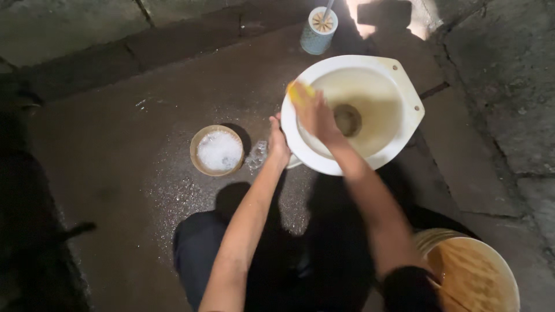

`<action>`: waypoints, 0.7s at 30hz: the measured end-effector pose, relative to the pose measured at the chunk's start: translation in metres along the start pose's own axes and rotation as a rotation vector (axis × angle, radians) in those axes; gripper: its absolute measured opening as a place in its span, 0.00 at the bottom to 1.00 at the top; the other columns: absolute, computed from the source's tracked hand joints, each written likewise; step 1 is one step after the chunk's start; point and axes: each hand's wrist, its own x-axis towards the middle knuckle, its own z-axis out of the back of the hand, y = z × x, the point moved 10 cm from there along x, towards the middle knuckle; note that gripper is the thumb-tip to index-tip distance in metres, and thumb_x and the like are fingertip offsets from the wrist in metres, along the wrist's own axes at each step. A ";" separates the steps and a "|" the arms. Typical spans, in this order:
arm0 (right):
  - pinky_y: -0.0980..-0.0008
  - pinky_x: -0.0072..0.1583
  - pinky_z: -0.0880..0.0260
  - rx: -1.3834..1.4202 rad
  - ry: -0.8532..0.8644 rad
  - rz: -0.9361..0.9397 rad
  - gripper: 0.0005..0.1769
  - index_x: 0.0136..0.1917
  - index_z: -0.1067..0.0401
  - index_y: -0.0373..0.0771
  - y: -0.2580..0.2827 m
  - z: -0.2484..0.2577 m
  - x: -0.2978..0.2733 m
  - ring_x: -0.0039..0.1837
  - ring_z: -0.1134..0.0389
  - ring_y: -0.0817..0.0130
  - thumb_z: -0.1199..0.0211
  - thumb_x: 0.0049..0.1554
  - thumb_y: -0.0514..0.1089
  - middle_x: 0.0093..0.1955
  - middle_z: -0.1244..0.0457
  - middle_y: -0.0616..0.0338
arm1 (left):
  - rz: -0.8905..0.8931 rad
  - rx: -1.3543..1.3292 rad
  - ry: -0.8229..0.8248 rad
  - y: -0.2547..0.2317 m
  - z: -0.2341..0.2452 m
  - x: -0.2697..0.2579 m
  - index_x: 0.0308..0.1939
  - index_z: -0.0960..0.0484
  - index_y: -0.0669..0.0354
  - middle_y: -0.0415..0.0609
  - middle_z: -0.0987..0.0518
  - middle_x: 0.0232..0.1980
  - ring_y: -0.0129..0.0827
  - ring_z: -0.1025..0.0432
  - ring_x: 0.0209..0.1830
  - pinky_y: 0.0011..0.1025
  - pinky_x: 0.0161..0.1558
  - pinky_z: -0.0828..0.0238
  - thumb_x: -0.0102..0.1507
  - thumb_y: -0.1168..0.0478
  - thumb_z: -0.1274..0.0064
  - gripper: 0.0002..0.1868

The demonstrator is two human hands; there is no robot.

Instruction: The person walks into a bathroom, turns on a light switch, and then squats to clean a toilet bowl. They use a sponge and soap to scrub the inside of the bowl, then rinse it by pouring water from a bucket using a small cup.

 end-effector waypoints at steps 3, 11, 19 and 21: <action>0.44 0.55 0.31 0.017 -0.172 0.086 0.35 0.84 0.49 0.50 -0.003 -0.003 0.008 0.56 0.35 0.33 0.44 0.67 0.53 0.59 0.41 0.30 | 0.022 -0.100 0.132 -0.006 -0.007 0.007 0.75 0.38 0.52 0.50 0.33 0.76 0.42 0.37 0.75 0.44 0.74 0.40 0.72 0.35 0.81 0.37; 0.47 0.60 0.36 -0.055 0.030 0.119 0.38 0.84 0.54 0.53 -0.044 -0.056 -0.022 0.56 0.39 0.39 0.45 0.66 0.56 0.55 0.43 0.34 | -0.051 0.224 0.248 -0.032 -0.030 -0.010 0.82 0.58 0.45 0.49 0.49 0.83 0.42 0.51 0.82 0.42 0.78 0.53 0.69 0.30 0.87 0.43; 0.43 0.72 0.50 -0.085 0.132 0.173 0.43 0.86 0.70 0.56 -0.071 -0.091 -0.013 0.68 0.49 0.32 0.54 0.67 0.60 0.73 0.54 0.33 | -0.063 0.847 0.090 -0.043 -0.025 0.002 0.82 0.62 0.45 0.62 0.43 0.79 0.53 0.42 0.76 0.45 0.72 0.44 0.66 0.31 0.79 0.44; 0.42 0.75 0.56 -0.029 0.511 0.036 0.43 0.85 0.74 0.61 -0.106 -0.107 -0.052 0.73 0.55 0.30 0.57 0.66 0.65 0.77 0.58 0.36 | -0.128 0.900 0.090 -0.050 -0.038 0.004 0.82 0.60 0.54 0.72 0.36 0.76 0.59 0.35 0.74 0.46 0.72 0.39 0.69 0.33 0.74 0.45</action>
